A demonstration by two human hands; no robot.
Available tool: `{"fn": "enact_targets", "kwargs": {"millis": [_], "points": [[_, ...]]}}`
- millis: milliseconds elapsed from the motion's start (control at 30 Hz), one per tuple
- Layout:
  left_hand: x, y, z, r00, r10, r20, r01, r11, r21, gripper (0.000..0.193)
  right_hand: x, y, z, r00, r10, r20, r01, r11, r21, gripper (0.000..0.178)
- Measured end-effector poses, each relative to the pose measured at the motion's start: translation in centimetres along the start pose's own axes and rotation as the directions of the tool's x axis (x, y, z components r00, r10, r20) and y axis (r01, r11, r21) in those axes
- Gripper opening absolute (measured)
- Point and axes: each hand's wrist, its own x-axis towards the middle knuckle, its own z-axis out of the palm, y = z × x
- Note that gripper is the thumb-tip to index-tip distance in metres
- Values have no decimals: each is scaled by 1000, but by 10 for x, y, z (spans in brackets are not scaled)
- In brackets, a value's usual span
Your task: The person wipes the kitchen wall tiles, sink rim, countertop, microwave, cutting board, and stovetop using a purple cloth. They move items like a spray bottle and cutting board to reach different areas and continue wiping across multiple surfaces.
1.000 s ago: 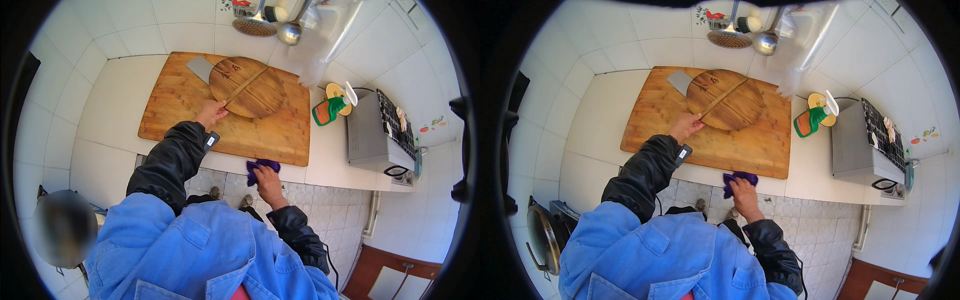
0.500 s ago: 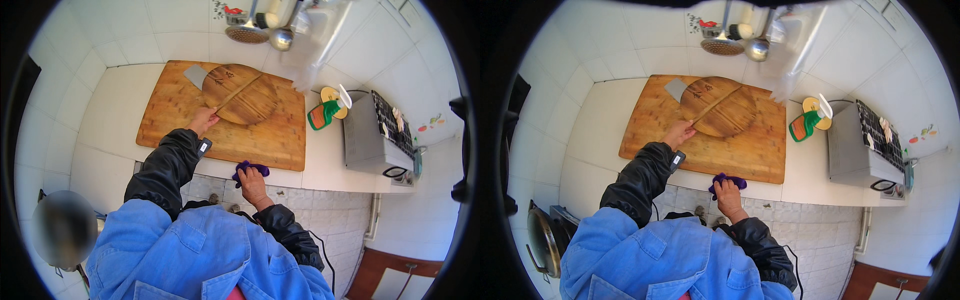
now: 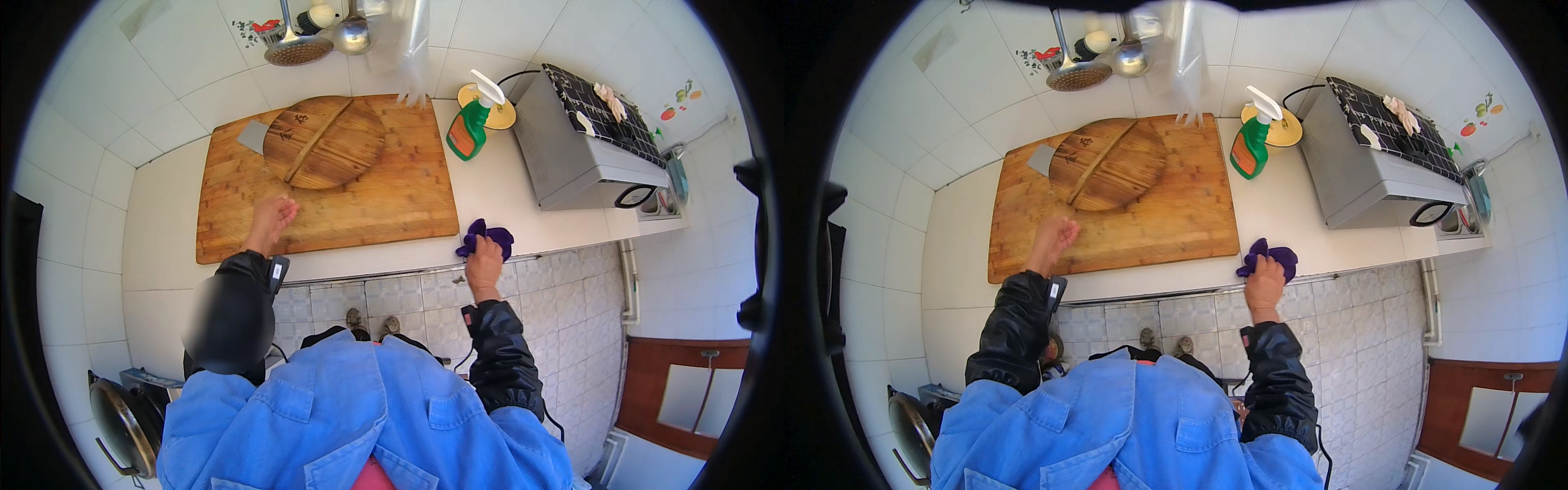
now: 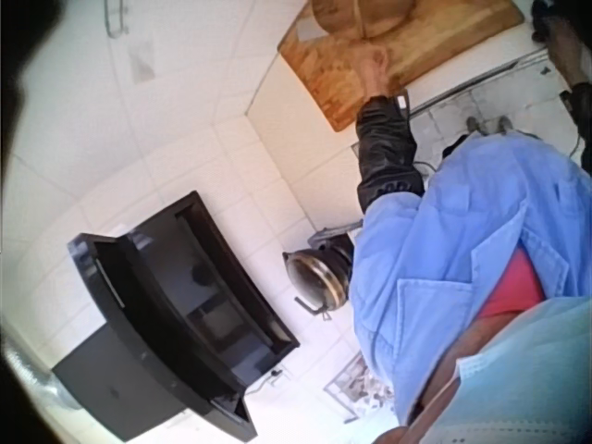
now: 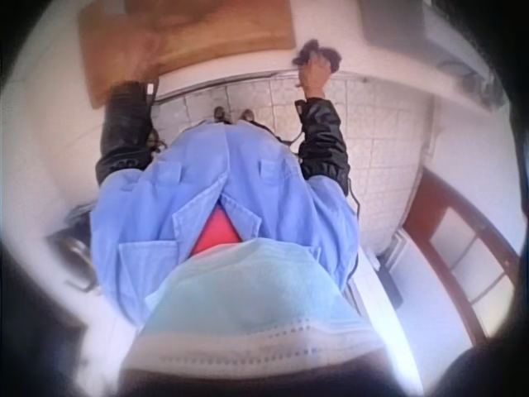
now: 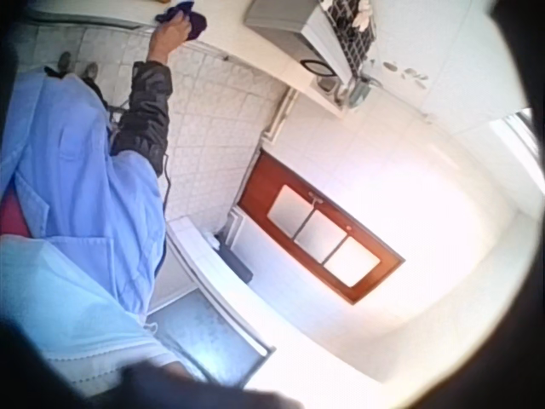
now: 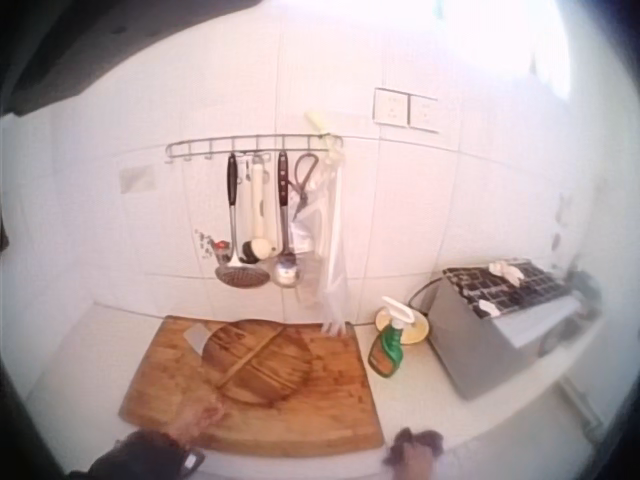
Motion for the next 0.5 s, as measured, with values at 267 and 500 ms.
{"fn": "enact_targets", "kwargs": {"millis": [267, 500], "points": [[-90, -42, 59, 960, -85, 267, -19, 930, 367, 35, -15, -83, -2, 916, -320, 242, 161, 846, 508, 54], [-180, -80, 133, 588, 394, 707, -808, 330, 488, 97, 7, -165, -34, 712, -272, 647, -700, -217, 680, 42]]}}
